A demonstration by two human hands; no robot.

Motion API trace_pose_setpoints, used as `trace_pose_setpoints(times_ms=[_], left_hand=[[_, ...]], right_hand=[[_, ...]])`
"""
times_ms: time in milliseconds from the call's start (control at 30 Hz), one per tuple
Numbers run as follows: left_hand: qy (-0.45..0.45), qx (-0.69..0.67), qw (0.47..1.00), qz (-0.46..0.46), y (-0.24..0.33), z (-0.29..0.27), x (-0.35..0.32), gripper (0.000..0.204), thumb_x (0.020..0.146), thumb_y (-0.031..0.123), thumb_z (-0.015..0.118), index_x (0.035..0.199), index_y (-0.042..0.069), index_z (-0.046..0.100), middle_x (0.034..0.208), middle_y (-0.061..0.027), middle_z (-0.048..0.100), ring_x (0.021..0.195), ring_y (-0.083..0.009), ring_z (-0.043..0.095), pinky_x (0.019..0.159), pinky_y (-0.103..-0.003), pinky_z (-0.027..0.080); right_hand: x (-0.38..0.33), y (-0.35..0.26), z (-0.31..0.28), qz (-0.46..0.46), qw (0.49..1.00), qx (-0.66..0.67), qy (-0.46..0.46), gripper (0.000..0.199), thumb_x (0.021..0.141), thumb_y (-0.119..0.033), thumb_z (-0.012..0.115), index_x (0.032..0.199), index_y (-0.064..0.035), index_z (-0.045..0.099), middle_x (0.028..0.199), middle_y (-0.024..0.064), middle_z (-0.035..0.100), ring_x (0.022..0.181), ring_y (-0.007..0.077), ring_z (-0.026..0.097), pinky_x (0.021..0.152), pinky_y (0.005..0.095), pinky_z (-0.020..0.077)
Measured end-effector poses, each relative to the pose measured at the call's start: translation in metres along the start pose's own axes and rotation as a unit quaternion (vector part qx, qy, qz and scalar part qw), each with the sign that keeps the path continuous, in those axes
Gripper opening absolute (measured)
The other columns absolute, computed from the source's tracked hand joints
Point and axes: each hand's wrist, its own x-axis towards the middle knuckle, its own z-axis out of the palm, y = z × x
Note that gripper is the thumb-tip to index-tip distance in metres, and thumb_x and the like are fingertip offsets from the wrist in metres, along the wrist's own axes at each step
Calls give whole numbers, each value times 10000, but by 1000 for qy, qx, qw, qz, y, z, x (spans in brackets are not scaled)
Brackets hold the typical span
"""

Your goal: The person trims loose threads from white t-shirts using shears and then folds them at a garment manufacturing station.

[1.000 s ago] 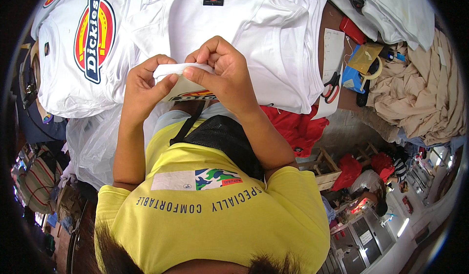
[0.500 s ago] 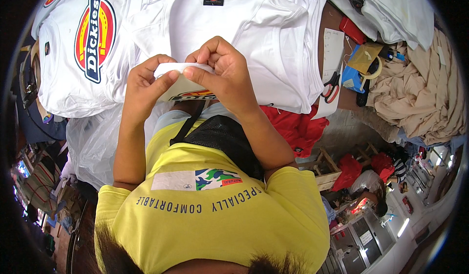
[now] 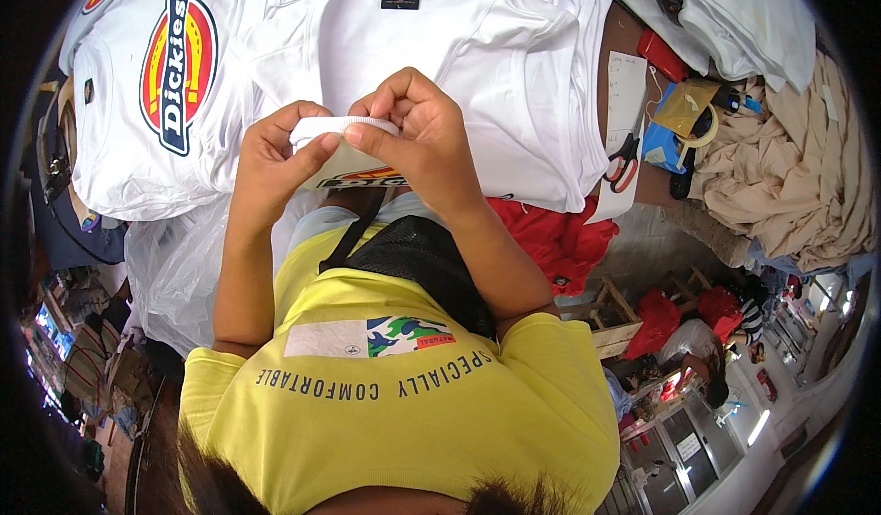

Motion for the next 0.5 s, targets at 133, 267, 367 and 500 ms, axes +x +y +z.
trace_pose_setpoints(times_ms=[133, 267, 367, 500], left_hand=[[3, -3, 1000, 17, -3, 0, 1, 147, 780, 90, 648, 877, -7, 596, 755, -21, 611, 665, -47, 551, 572, -183, 468], [8, 3, 1000, 17, -1, 1, 0, 141, 777, 78, 639, 879, -9, 594, 766, -23, 611, 667, -50, 553, 582, -186, 474], [6, -1, 1000, 14, 0, 1, 0, 138, 775, 72, 638, 878, -9, 595, 765, -21, 611, 673, -53, 555, 596, -189, 476], [1, 16, 1000, 21, 0, 1, 0, 130, 780, 73, 638, 874, -7, 597, 767, -27, 617, 673, -54, 555, 596, -186, 467]], right_hand=[[-1, -1, 1, -6, 1000, -10, 4, 239, 757, 40, 640, 832, -51, 432, 833, 73, 554, 811, 97, 536, 739, 228, 453], [0, -1, 0, -10, 1000, -10, -1, 239, 761, 37, 638, 835, -50, 429, 834, 76, 554, 811, 95, 533, 740, 230, 454], [0, 0, 0, -14, 1000, -16, -4, 239, 763, 36, 638, 836, -50, 427, 831, 77, 555, 807, 94, 532, 737, 229, 455], [-1, -1, 1, -23, 999, -30, -8, 238, 762, 37, 638, 835, -51, 428, 828, 75, 556, 801, 92, 532, 730, 227, 455]])
